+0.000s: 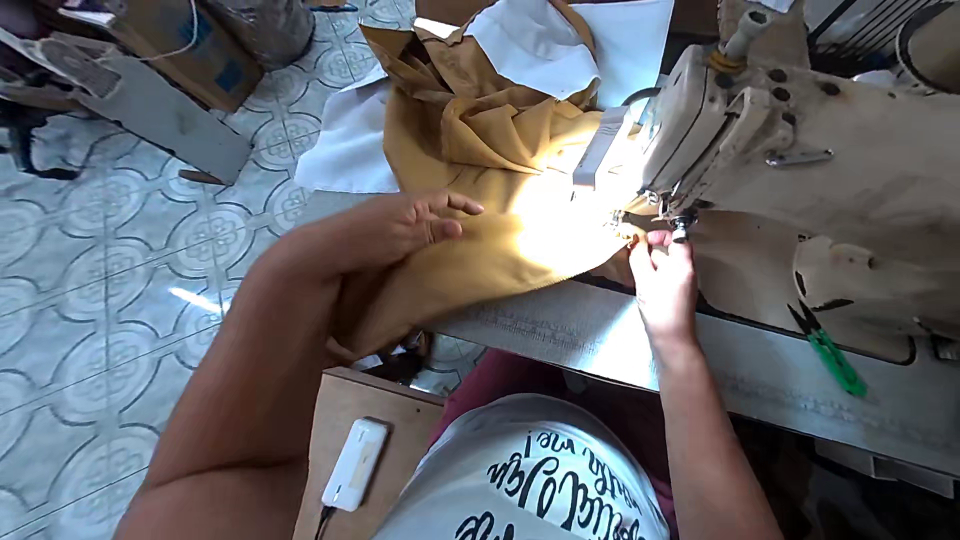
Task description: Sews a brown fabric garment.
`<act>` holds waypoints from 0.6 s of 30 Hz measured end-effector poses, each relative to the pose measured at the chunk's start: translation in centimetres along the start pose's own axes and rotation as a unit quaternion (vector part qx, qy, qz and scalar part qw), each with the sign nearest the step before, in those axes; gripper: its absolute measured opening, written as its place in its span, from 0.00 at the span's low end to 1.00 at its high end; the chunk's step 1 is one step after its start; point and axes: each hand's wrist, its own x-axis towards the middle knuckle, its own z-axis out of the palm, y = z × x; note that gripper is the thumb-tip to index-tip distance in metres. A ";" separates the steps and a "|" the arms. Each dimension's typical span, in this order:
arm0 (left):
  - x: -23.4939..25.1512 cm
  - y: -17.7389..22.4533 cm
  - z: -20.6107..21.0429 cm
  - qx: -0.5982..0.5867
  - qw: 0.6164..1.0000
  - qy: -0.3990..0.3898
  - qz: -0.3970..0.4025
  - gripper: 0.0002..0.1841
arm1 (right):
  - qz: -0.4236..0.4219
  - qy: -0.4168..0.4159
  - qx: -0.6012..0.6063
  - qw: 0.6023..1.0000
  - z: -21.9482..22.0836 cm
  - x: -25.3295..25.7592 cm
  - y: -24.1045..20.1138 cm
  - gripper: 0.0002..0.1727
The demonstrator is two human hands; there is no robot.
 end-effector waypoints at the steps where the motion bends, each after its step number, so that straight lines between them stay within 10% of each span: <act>1: 0.8 -0.5 -1.0 0.010 1.000 -0.007 -0.010 0.16 | 0.017 -0.014 0.024 0.999 -0.5 -0.9 -0.3 0.17; 9: 4.7 0.7 -1.7 0.357 0.925 0.061 -0.118 0.14 | -0.040 0.032 -0.251 0.967 -0.6 -4.8 -0.6 0.12; 12: 2.4 5.4 1.2 0.387 0.903 0.181 0.036 0.14 | -0.077 0.054 -0.258 0.962 -0.4 -4.6 -0.9 0.10; 18: 5.8 3.6 14.8 0.221 0.934 0.115 0.255 0.11 | -0.041 0.017 -0.265 0.963 1.0 -5.0 -0.3 0.16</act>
